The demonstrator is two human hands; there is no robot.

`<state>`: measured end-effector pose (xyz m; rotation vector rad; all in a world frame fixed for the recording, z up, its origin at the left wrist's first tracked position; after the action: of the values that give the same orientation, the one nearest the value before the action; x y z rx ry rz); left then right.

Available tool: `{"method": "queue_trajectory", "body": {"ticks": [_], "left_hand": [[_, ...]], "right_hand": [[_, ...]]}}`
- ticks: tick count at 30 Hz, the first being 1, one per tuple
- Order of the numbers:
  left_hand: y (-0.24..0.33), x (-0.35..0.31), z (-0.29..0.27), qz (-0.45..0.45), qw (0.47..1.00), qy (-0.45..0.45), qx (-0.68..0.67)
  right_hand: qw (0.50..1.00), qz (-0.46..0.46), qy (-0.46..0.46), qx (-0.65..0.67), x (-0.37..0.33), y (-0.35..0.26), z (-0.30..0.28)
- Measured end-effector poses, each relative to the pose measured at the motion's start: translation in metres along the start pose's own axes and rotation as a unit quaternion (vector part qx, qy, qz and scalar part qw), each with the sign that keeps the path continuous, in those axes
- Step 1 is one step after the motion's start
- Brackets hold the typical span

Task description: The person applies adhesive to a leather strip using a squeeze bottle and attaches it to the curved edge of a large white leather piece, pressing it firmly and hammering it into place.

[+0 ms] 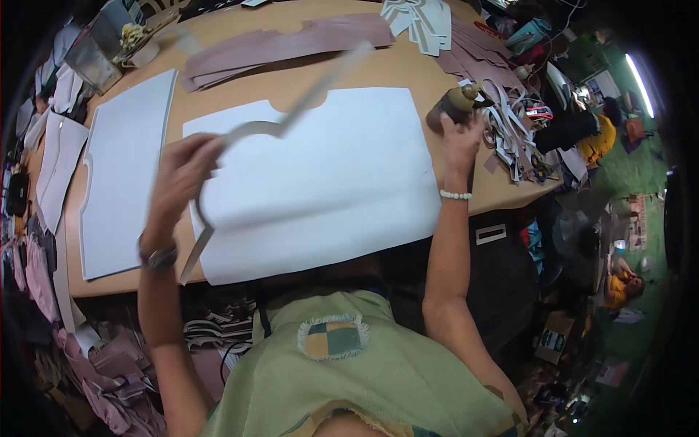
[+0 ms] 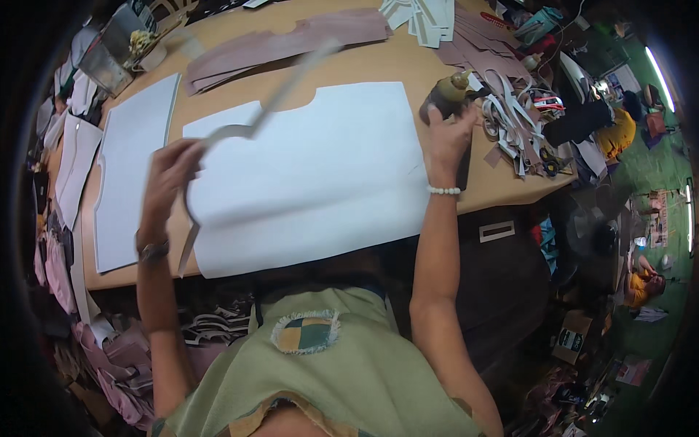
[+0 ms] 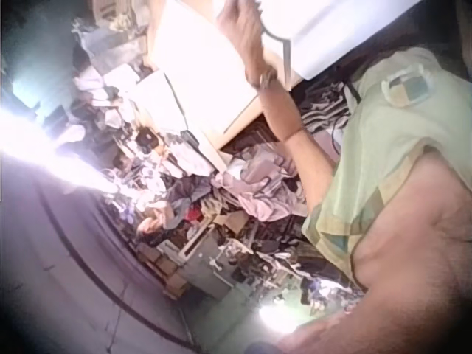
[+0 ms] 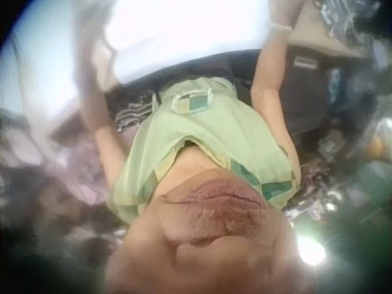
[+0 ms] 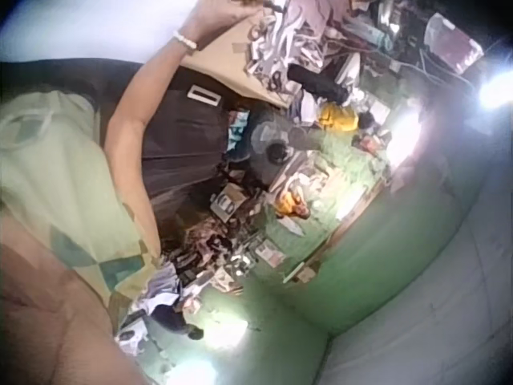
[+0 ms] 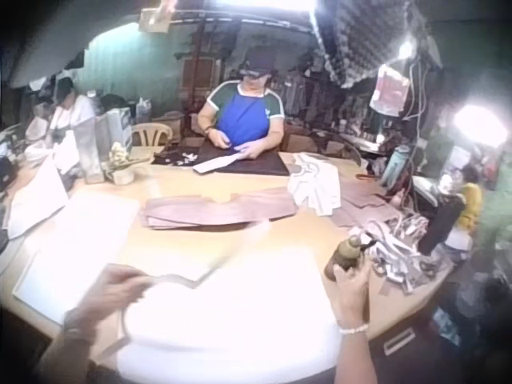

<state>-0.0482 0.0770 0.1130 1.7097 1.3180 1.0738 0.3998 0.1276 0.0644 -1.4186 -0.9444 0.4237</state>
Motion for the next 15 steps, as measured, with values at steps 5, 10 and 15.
{"method": "queue_trajectory", "body": {"ticks": [5,10,15], "left_hand": [[-0.023,0.066,0.106,0.027,0.992,-0.122,0.004],[-0.005,0.061,0.102,0.195,0.955,-0.018,0.223],[-0.013,-0.017,0.037,0.109,0.950,-0.024,0.291]], "right_hand": [[0.979,0.080,-0.013,-0.187,0.009,0.010,0.024],[0.984,0.016,-0.029,-0.173,0.013,0.002,0.019],[0.977,0.073,-0.175,-0.094,-0.024,-0.036,0.010]]}}
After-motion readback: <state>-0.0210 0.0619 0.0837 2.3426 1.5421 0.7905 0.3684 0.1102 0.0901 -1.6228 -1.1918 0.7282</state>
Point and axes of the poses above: each hand's wrist, its own x-axis towards the middle knuckle, its own z-axis out of the palm, y = z × x, the point moved 9 cm from there along x, towards the middle knuckle, and after that the axes turned 10 degrees about z, right-handed, at the moved point
